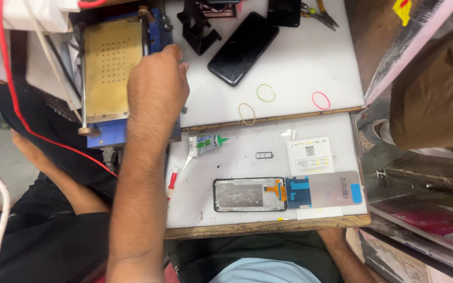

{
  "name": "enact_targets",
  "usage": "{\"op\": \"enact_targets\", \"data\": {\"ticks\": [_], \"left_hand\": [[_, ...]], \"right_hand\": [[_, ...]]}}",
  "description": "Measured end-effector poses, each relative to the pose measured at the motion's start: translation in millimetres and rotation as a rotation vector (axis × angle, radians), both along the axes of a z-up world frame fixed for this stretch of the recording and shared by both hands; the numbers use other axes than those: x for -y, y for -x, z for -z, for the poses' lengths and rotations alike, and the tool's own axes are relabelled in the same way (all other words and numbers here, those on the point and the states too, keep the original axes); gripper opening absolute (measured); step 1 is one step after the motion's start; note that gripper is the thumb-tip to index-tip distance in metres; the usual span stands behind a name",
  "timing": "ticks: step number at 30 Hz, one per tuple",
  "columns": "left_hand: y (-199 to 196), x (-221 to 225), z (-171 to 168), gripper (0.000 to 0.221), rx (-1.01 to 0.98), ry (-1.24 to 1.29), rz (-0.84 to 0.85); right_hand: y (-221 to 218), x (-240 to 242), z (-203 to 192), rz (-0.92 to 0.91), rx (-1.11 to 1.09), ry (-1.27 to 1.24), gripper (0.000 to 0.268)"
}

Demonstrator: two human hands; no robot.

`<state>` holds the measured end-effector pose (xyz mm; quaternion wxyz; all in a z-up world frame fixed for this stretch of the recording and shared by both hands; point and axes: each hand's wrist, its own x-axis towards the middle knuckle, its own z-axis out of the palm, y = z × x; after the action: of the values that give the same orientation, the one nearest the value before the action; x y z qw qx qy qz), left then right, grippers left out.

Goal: The person handles a disassembled smartphone, removes a protective film from a replacement screen, and applies adhesive to the phone frame. The person then aligns the screen with the frame and prepares to attach it.

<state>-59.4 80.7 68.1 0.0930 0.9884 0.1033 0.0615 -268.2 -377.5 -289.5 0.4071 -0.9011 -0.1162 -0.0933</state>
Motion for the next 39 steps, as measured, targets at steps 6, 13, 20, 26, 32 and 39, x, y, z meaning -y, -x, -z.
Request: {"op": "enact_targets", "data": {"ticks": [6, 13, 20, 26, 32, 39], "left_hand": [[7, 19, -17, 0.024, -0.206, -0.037, 0.048], [-43, 23, 19, 0.035, 0.001, -0.089, 0.106], [-102, 9, 25, 0.027, -0.260, -0.134, 0.107], [-115, 5, 33, 0.028, -0.030, -0.028, -0.042], [-110, -1, 12, 0.024, -0.138, -0.127, -0.020], [-25, 24, 4, 0.026, 0.115, -0.144, 0.242]], "right_hand": [[-9, -8, -3, -0.023, 0.041, 0.210, 0.054], [-9, -5, 3, -0.030, 0.105, 0.226, 0.050], [-8, -6, -2, -0.015, 0.184, 0.231, 0.051], [-7, -3, 1, 0.006, 0.085, 0.153, 0.049], [-6, -7, -4, 0.069, 0.009, 0.156, 0.050], [-5, -6, 3, 0.042, 0.072, 0.268, 0.060]]}}
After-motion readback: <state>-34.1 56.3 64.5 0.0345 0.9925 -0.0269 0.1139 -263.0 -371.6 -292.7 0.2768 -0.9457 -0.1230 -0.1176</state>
